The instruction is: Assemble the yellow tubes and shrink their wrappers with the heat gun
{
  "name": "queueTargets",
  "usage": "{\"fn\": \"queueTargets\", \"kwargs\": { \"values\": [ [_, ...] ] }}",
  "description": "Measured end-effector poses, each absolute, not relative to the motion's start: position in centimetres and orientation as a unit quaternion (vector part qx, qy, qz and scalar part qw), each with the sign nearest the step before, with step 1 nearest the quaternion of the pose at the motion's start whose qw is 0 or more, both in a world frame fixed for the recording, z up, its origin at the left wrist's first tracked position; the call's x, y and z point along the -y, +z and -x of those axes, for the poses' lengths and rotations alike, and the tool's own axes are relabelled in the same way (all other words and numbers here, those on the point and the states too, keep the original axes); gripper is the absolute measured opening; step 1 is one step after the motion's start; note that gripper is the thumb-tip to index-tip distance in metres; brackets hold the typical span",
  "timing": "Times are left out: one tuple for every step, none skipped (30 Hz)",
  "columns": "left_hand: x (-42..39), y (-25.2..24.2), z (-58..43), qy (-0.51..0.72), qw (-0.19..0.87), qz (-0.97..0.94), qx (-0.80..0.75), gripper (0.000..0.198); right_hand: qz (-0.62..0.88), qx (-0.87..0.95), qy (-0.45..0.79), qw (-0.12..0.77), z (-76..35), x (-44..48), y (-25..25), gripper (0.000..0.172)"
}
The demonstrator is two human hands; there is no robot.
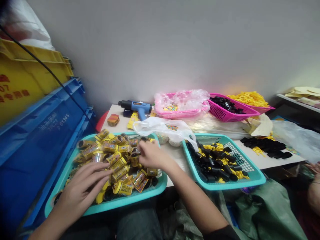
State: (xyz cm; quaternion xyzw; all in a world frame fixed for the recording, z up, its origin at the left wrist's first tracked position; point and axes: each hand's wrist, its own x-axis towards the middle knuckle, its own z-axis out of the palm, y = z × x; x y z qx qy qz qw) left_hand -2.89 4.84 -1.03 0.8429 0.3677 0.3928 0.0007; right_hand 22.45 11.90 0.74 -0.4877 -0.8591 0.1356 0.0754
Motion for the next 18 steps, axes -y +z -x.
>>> {"fn": "queueTargets", "kwargs": {
  "values": [
    [-4.7,-1.0,2.6,0.393,0.010,-0.843,-0.368,0.015,0.518,0.844,0.108,0.090,-22.5,-12.0,1.2,0.019],
    [-4.5,-1.0,2.2,0.385,0.020,-0.846,-0.367,0.014,0.540,0.831,0.083,0.100,-22.4,-12.1,1.4,0.019],
    [-4.3,-1.0,1.7,0.369,0.031,-0.854,-0.366,0.013,0.548,0.827,0.068,0.104,-22.0,-12.0,1.4,0.019],
    [-4.1,-1.1,1.1,0.344,0.040,-0.864,-0.365,0.014,0.534,0.838,0.060,0.096,-21.4,-11.9,1.2,0.017],
    [-3.9,-1.3,0.4,0.313,0.048,-0.875,-0.366,0.015,0.503,0.859,0.056,0.079,-20.7,-11.8,0.8,0.015],
    [-3.7,-1.5,-0.2,0.278,0.057,-0.885,-0.369,0.016,0.465,0.882,0.054,0.056,-20.1,-11.7,0.2,0.014],
    [-3.5,-1.8,-0.8,0.244,0.067,-0.893,-0.373,0.016,0.430,0.901,0.050,0.033,-19.5,-11.8,-0.4,0.016],
    [-3.3,-2.0,-1.2,0.214,0.078,-0.897,-0.379,0.016,0.407,0.912,0.043,0.015,-19.1,-11.9,-0.9,0.020],
    [-3.1,-2.3,-1.5,0.189,0.089,-0.898,-0.387,0.016,0.399,0.916,0.032,0.004,-19.0,-12.1,-1.3,0.022],
    [-3.0,-2.5,-1.6,0.170,0.100,-0.898,-0.394,0.017,0.407,0.913,0.020,0.001,-19.2,-12.4,-1.6,0.023],
    [-2.9,-2.7,-1.6,0.158,0.112,-0.896,-0.400,0.017,0.425,0.905,0.010,0.005,-19.5,-12.7,-1.6,0.021],
    [-2.8,-2.8,-1.6,0.150,0.121,-0.893,-0.406,0.019,0.442,0.897,-0.001,0.008,-19.8,-13.0,-1.5,0.019],
    [-2.8,-2.8,-1.5,0.146,0.128,-0.891,-0.411,0.020,0.457,0.889,-0.012,0.011,-20.2,-13.1,-1.3,0.019],
    [-2.8,-2.8,-1.4,0.141,0.134,-0.889,-0.414,0.021,0.470,0.882,-0.021,0.013,-20.4,-13.0,-1.0,0.021],
    [-2.8,-2.7,-1.4,0.138,0.139,-0.888,-0.416,0.021,0.477,0.879,-0.025,0.012,-20.4,-12.8,-0.7,0.024],
    [-2.8,-2.6,-1.4,0.137,0.142,-0.886,-0.419,0.021,0.477,0.879,-0.023,0.007,-20.3,-12.5,-0.6,0.025],
    [-2.9,-2.5,-1.4,0.137,0.144,-0.884,-0.423,0.022,0.472,0.881,-0.017,-0.003,-19.9,-12.0,-0.5,0.025],
    [-3.0,-2.3,-1.4,0.138,0.146,-0.882,-0.426,0.022,0.465,0.885,-0.006,-0.017,-19.5,-11.5,-0.6,0.026]
  ]
}}
